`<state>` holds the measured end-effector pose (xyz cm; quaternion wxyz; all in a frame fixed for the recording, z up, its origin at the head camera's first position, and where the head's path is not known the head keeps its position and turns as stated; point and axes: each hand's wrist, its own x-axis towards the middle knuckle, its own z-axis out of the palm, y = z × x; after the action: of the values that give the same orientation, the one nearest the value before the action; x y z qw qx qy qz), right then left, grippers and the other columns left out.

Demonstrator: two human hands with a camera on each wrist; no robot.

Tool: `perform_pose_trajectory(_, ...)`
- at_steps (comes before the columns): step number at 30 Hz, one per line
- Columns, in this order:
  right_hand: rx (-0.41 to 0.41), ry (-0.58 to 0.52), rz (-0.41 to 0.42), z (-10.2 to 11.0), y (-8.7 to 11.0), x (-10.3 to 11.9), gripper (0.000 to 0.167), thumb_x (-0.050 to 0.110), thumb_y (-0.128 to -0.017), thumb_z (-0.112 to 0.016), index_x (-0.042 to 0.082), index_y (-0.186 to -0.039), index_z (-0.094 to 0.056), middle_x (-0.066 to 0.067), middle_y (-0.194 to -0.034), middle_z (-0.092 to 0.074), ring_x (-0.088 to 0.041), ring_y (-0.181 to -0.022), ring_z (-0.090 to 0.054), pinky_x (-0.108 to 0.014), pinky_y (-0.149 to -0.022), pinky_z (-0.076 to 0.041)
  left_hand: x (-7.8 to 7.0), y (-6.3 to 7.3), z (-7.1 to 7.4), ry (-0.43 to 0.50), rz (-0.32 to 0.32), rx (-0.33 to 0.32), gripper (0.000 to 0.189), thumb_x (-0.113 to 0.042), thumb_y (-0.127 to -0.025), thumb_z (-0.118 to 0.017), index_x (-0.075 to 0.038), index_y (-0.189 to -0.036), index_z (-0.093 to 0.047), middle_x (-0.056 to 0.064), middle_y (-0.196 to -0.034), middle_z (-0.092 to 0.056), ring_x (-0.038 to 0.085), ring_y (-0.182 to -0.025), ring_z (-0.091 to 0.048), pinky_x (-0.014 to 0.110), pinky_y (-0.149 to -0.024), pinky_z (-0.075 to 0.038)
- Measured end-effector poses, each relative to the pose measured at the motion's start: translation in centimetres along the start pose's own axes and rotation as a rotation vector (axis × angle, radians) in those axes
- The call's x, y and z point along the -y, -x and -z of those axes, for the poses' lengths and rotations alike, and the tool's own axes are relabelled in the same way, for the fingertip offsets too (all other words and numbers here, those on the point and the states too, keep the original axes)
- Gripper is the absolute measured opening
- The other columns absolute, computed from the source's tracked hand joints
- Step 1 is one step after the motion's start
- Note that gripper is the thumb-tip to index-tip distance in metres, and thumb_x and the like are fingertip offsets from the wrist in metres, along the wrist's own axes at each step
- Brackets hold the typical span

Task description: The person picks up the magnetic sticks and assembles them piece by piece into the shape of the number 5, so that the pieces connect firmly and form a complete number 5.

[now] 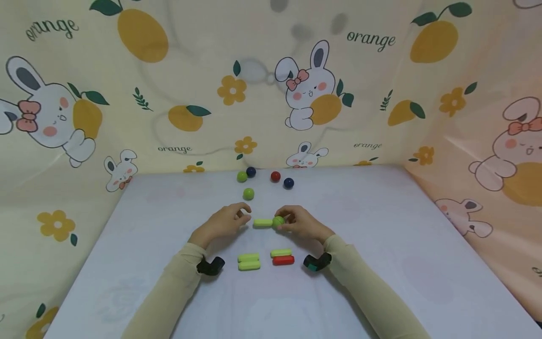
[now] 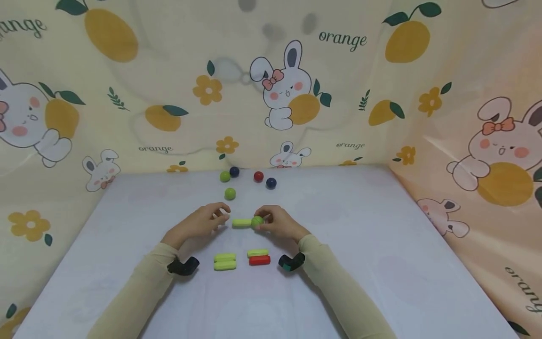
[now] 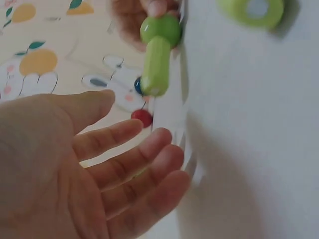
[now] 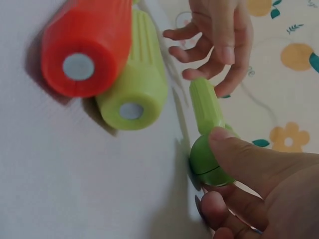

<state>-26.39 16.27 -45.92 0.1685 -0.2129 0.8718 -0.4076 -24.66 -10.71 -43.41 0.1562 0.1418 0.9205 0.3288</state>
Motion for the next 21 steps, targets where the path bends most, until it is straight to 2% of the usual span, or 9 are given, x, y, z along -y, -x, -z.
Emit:
perform_pose_trajectory(2, -0.007, -0.005, 0.007, 0.1, 0.0, 0.0, 0.034, 0.020, -0.091, -0.076, 0.012, -0.123, -0.067, -0.009, -0.125, -0.066, -0.020, -0.094, -0.056, -0.030, -0.083, -0.047, 0.4, -0.2, 0.6, 0.020, -0.002, -0.021, 0.032, -0.030, -0.105, -0.053, -0.013, -0.132, -0.059, 0.010, -0.115, -0.069, 0.016, -0.083, -0.066, 0.032, -0.072, -0.055)
perform_pose_trajectory(5, -0.011, -0.027, -0.005, 0.0, 0.0, -0.1, 0.034, 0.019, -0.091, -0.077, 0.013, -0.123, -0.067, -0.009, -0.123, -0.066, -0.020, -0.093, -0.054, -0.030, -0.080, -0.046, 1.0, -0.6, 1.0, 0.024, -0.001, -0.033, 0.033, -0.029, -0.106, -0.053, -0.012, -0.134, -0.058, 0.012, -0.118, -0.068, 0.017, -0.085, -0.067, 0.031, -0.071, -0.055)
perform_pose_trajectory(12, -0.003, -0.050, -0.018, -0.4, 0.1, -0.5, 0.035, 0.017, -0.092, -0.075, 0.012, -0.125, -0.067, -0.007, -0.125, -0.066, -0.020, -0.094, -0.054, -0.030, -0.083, -0.045, 1.6, -2.0, 1.2, 0.022, 0.004, -0.083, 0.035, -0.028, -0.106, -0.052, -0.013, -0.137, -0.055, 0.015, -0.128, -0.065, 0.031, -0.116, -0.063, 0.046, -0.094, -0.054)
perform_pose_trajectory(16, -0.002, -0.048, 0.001, -0.3, 0.0, -0.5, 0.035, 0.016, -0.092, -0.075, 0.011, -0.125, -0.066, -0.009, -0.124, -0.067, -0.020, -0.092, -0.054, -0.029, -0.082, -0.046, 1.6, -3.4, 1.5, 0.044, -0.006, -0.095, 0.041, -0.027, -0.105, -0.052, -0.012, -0.144, -0.047, 0.018, -0.136, -0.059, 0.034, -0.121, -0.060, 0.050, -0.101, -0.050)
perform_pose_trajectory(21, 0.003, -0.050, 0.016, 0.0, -0.1, -0.6, 0.036, 0.018, -0.092, -0.075, 0.010, -0.125, -0.066, -0.011, -0.125, -0.067, -0.019, -0.091, -0.053, -0.028, -0.080, -0.045, 1.7, -5.0, 1.8, 0.011, -0.071, -0.085, 0.056, -0.023, -0.104, -0.053, -0.011, -0.155, -0.033, 0.027, -0.148, -0.045, 0.036, -0.121, -0.057, 0.053, -0.105, -0.047)
